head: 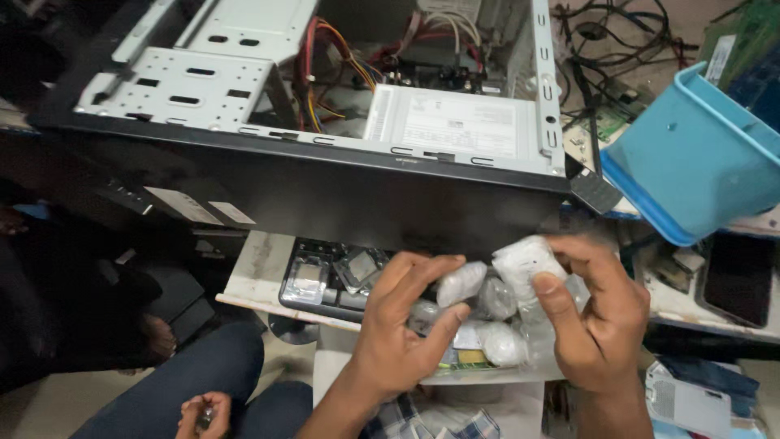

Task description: The person unwraps a small electronic component from bubble wrap, inspects it, and places it into a plastic container. They then pick up another wrapped item and begin to unwrap it.

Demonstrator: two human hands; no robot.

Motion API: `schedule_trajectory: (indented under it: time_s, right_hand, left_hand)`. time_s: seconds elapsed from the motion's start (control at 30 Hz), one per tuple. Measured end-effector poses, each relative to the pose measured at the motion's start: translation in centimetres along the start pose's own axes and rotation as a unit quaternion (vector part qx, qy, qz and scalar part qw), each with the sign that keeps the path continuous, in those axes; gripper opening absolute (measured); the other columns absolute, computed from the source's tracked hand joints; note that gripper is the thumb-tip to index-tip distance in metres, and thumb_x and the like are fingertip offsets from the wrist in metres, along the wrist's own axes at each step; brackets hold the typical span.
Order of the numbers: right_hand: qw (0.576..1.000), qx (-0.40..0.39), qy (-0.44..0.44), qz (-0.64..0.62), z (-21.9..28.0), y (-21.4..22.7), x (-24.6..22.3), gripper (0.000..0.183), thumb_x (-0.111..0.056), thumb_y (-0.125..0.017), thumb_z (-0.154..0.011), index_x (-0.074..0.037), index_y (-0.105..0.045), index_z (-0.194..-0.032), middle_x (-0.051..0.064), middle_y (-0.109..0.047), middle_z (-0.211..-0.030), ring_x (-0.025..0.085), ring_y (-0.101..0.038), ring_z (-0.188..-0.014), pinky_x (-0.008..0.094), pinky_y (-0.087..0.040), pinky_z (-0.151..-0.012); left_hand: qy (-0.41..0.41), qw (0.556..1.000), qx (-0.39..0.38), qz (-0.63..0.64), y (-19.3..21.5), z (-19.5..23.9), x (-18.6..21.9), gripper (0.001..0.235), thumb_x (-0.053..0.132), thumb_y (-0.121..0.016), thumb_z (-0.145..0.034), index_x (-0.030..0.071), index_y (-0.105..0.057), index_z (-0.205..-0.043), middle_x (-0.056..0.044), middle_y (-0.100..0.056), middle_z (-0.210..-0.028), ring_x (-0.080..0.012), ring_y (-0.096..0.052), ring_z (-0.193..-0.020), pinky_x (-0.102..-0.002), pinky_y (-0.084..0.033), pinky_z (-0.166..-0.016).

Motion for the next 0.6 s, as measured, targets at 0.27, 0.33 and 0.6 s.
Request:
schedule_trajectory:
  time_s: [0.27, 0.33, 0.6]
  right_hand:
    - [0.988, -0.142, 0.062, 0.014, -0.1, -3.3, -0.6, 0.042, -0.019, -0.086, -0.077, -0.002, -0.069, -0.112, 0.01, -0.079, -0.099, 0.017, -0.074, -0.079, 0.029, -0.058, -0.076]
    - [0.989, -0.127, 0.081, 0.01, -0.1, -2.7, -0.7, 0.027, -0.012, -0.078, -0.085, -0.002, -0.069, -0.108, 0.01, -0.077, -0.102, 0.018, -0.075, -0.087, 0.03, -0.059, -0.079]
    - [0.986, -0.138, 0.071, 0.055, -0.6, -1.7, -1.1, 0.015, -0.014, -0.083, -0.082, -0.006, -0.076, -0.092, 0.004, -0.077, -0.091, 0.015, -0.074, -0.079, 0.029, -0.056, -0.069]
  left_hand:
    - [-0.041, 0.998, -0.039, -0.04, -0.5, -1.0, 0.9, 0.043, 0.028, -0.078, -0.083, 0.005, -0.068, -0.117, -0.008, -0.072, -0.104, -0.0254, -0.063, -0.092, -0.038, -0.043, -0.089]
    - [-0.03, 0.998, -0.045, -0.037, -0.9, -0.9, 0.1, 0.023, 0.024, -0.074, -0.09, 0.008, -0.071, -0.107, -0.004, -0.074, -0.101, -0.0229, -0.064, -0.09, -0.036, -0.043, -0.087]
    - [-0.021, 1.0, -0.01, 0.015, -0.3, -0.2, -1.1, 0.014, 0.02, -0.064, -0.103, 0.006, -0.066, -0.102, -0.006, -0.073, -0.099, -0.0229, -0.064, -0.088, -0.036, -0.044, -0.087]
Point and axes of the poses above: each hand's wrist, its own z-axis away from the middle knuckle, its own y-axis out of the back of the hand, x = y × z, the point moved 10 cm from there along -z, towards the middle knuckle
